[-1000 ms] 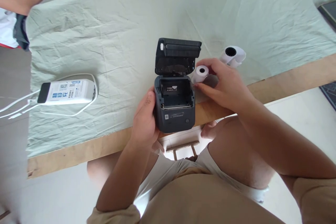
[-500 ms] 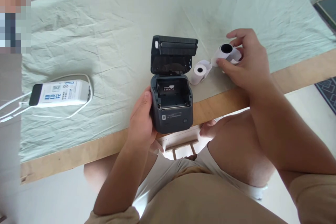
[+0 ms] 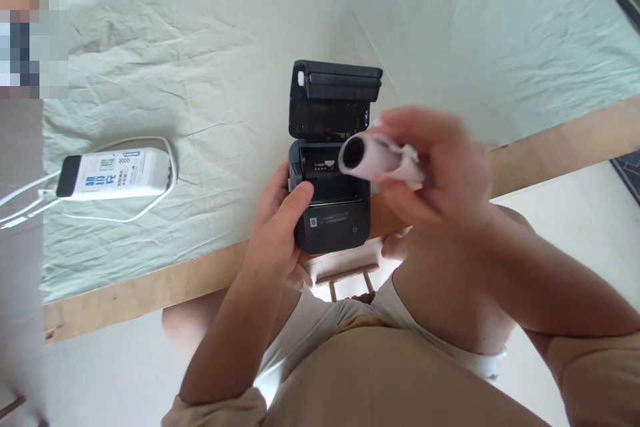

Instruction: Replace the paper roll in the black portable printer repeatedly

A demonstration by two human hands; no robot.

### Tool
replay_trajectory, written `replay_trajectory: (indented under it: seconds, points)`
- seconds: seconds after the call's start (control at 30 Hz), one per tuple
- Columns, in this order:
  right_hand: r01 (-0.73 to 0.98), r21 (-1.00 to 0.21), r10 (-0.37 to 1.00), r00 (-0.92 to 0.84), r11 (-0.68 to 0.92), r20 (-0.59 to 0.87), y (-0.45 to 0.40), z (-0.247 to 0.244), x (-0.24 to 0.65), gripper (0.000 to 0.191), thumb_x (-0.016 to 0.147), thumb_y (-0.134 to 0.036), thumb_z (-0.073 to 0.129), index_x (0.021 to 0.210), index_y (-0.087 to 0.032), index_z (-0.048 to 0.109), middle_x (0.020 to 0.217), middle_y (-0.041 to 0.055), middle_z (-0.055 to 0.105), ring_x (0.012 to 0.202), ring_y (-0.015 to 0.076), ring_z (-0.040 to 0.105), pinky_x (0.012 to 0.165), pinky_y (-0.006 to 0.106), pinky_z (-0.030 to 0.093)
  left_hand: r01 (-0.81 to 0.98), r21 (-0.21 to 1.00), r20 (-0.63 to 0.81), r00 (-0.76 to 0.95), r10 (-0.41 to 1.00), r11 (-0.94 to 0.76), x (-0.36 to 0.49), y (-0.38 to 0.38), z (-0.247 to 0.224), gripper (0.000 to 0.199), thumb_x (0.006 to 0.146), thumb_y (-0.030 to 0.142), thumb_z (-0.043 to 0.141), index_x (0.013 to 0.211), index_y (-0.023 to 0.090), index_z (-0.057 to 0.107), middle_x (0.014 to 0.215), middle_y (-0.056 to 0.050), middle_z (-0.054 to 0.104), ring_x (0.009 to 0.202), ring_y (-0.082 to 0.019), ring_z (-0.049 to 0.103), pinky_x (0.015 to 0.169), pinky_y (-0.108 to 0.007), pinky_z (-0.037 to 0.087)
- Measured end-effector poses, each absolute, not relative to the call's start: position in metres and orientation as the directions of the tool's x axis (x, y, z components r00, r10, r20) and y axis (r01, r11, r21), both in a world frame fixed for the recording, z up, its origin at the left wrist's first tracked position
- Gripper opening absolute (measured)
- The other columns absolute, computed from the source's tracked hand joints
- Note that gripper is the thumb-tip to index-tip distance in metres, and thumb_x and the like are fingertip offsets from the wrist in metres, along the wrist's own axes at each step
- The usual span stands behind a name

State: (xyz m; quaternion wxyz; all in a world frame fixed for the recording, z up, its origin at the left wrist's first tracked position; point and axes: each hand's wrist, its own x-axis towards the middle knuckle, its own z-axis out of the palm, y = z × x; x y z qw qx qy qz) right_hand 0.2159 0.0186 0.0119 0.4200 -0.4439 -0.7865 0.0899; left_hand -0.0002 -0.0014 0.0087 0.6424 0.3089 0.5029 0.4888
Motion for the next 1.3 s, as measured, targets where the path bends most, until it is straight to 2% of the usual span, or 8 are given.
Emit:
replay_trajectory:
  seconds: [0.3,0.43,0.57,0.8,0.97,1.07,1.23,1.3]
  points:
    - [0.494,-0.453,0.645,-0.342,0.742,0.683,0.035,0.008,0.187,0.019,0.100,-0.012,0.069,0.110,-0.028,0.064,0.109,-0.0004,0.087,0.095,0.0174,0.084,0.082,0.033,0.065,-0.276,0.874,-0.430,-0.056,0.901,0.400,0.002,-0.004,0.015,0.028,0.088,0.043,0.085,0.107,0.023,0.076,0.082,-0.002,0.073,0.071,-0.022,0.073,0.054,-0.029,0.056]
    - [0.558,-0.477,0.716,-0.358,0.679,0.599,0.035,0.008,0.187,0.015,0.103,-0.016,0.064,0.099,-0.030,0.064,0.112,-0.0014,0.087,0.098,0.0185,0.083,0.084,0.038,0.062,-0.293,0.839,-0.481,-0.008,0.877,0.457,0.001,-0.003,0.018,0.037,0.088,0.042,0.081,0.120,0.024,0.075,0.085,-0.004,0.074,0.082,-0.030,0.077,0.062,-0.038,0.064]
    - [0.591,-0.452,0.726,-0.384,0.668,0.570,0.035,0.007,0.190,0.020,0.104,-0.021,0.057,0.087,-0.029,0.063,0.111,-0.0010,0.086,0.096,0.0199,0.081,0.086,0.042,0.058,-0.289,0.844,-0.476,-0.016,0.879,0.451,0.000,-0.003,0.017,0.039,0.087,0.043,0.083,0.122,0.025,0.076,0.083,-0.003,0.074,0.070,-0.025,0.073,0.050,-0.030,0.057]
    - [0.438,-0.375,0.559,-0.446,0.817,0.699,0.027,0.005,0.189,0.017,0.103,-0.017,0.063,0.090,-0.028,0.064,0.094,-0.0023,0.082,0.085,0.0165,0.076,0.077,0.038,0.053,-0.327,0.859,-0.413,0.015,0.911,0.395,-0.001,-0.003,0.011,0.040,0.089,0.049,0.084,0.120,0.023,0.078,0.078,-0.002,0.073,0.067,-0.021,0.070,0.053,-0.030,0.056]
    - [0.354,-0.362,0.499,-0.477,0.863,0.724,0.024,-0.002,0.190,0.017,0.105,-0.039,0.065,0.093,-0.028,0.064,0.092,-0.0002,0.080,0.094,0.0203,0.077,0.082,0.041,0.054,-0.272,0.899,-0.353,0.015,0.936,0.343,-0.002,-0.003,0.010,0.057,0.081,0.035,0.095,0.133,0.028,0.073,0.114,-0.006,0.082,0.111,-0.031,0.079,0.083,-0.035,0.067]
    - [0.391,-0.391,0.525,-0.338,0.833,0.781,0.025,0.002,0.198,0.007,0.102,-0.034,0.065,0.098,-0.029,0.065,0.096,0.0021,0.078,0.090,0.0221,0.075,0.081,0.043,0.057,-0.239,0.904,-0.362,0.007,0.932,0.353,-0.002,-0.003,0.013,0.069,0.077,0.028,0.095,0.141,0.030,0.069,0.136,-0.008,0.079,0.127,-0.036,0.076,0.095,-0.040,0.069]
    - [0.591,-0.535,0.733,-0.149,0.604,0.664,0.030,0.006,0.205,0.025,0.102,-0.024,0.059,0.124,-0.034,0.057,0.141,0.0093,0.070,0.124,0.0296,0.071,0.092,0.049,0.060,-0.236,0.911,-0.341,0.033,0.940,0.339,-0.004,-0.004,0.012,0.074,0.075,0.030,0.097,0.143,0.028,0.068,0.144,-0.011,0.077,0.138,-0.040,0.071,0.099,-0.040,0.069]
    - [0.562,-0.554,0.747,-0.188,0.614,0.637,0.035,0.002,0.204,0.036,0.101,-0.025,0.060,0.134,-0.034,0.051,0.156,0.0105,0.063,0.116,0.0269,0.074,0.089,0.046,0.060,-0.223,0.921,-0.311,0.077,0.947,0.320,-0.006,-0.004,0.008,0.078,0.077,0.032,0.097,0.148,0.028,0.064,0.143,-0.011,0.077,0.133,-0.039,0.074,0.097,-0.041,0.070]
